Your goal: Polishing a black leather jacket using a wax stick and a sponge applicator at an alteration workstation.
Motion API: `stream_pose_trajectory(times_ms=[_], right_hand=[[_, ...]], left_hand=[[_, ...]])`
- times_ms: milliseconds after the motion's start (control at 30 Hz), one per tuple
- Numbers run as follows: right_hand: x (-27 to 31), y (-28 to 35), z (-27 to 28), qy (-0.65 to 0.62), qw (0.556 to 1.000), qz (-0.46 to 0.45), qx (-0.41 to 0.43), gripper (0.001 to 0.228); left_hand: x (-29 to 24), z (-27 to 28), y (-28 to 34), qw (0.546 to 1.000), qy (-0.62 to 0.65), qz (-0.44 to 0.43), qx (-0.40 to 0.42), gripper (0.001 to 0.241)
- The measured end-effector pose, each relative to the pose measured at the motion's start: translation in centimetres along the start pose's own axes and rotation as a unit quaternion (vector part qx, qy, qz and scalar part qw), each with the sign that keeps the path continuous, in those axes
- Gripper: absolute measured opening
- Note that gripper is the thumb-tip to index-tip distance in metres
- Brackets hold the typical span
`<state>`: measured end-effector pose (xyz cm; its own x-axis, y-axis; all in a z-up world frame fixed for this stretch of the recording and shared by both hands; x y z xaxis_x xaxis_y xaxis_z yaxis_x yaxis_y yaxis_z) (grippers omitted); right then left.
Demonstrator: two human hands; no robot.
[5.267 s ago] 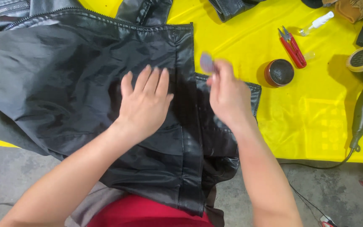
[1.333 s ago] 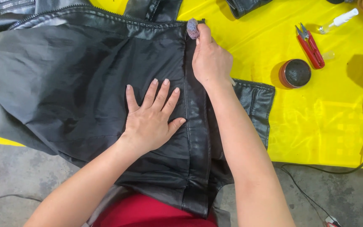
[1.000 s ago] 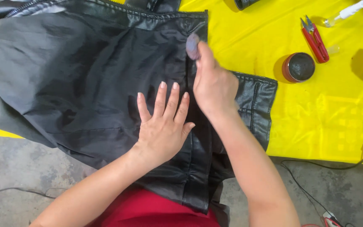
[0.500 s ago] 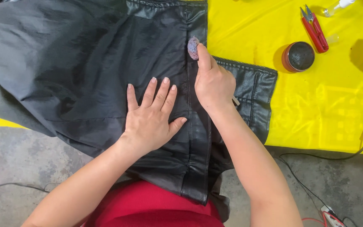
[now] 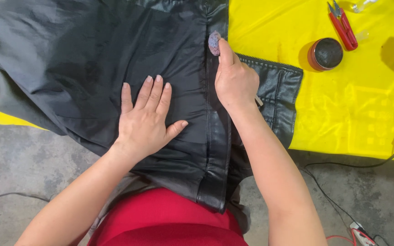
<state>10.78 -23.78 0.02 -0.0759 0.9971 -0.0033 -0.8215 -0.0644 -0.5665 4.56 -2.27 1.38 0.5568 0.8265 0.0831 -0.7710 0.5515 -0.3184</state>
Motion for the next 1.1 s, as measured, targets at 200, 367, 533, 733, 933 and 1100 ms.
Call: stream_pose_trajectory(times_ms=[200,367,533,733,933,1100], right_hand=[[-0.3,-0.9,0.3,-0.043,0.998,-0.037,0.042,0.037],[-2.1,-3.6,0.4,-0.084,0.987,-0.108,0.078,0.040],[-2.3,-6.7,-1.8,-0.094,0.986,-0.109,0.081,0.038],[-2.1,-6.7,-2.6,-0.082,0.977,-0.119,0.160,0.039],[-2.5,-6.4,-3.4,-0.078,0.976,-0.124,0.162,0.038],[-2.5,-6.3,-3.4,-0.076,0.975,-0.134,0.162,0.039]], left_hand=[[0.1,0.4,-1.3,0.999,-0.040,-0.018,0.023,0.091],[-0.5,4.5,-8.0,0.990,-0.022,-0.025,-0.139,0.050],[-1.1,-1.6,-15.3,0.998,0.042,0.012,-0.054,0.046],[1.7,-5.5,-15.0,0.983,0.109,0.049,0.137,0.061],[2.4,-6.2,-14.6,0.981,0.097,0.056,0.157,0.067],[2.9,-5.6,-14.3,0.986,0.086,0.054,0.134,0.070]])
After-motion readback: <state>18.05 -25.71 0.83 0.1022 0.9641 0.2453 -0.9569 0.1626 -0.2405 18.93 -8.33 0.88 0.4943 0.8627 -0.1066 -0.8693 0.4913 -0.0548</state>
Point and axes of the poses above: each hand's wrist, its own y-axis away from the middle knuckle, its own z-axis out of the back of the hand, x = y × z, the point moved 6 cm from there along -y, towards the middle knuckle, and after that the axes turned 3 degrees about -x, right-handed, at the moved point
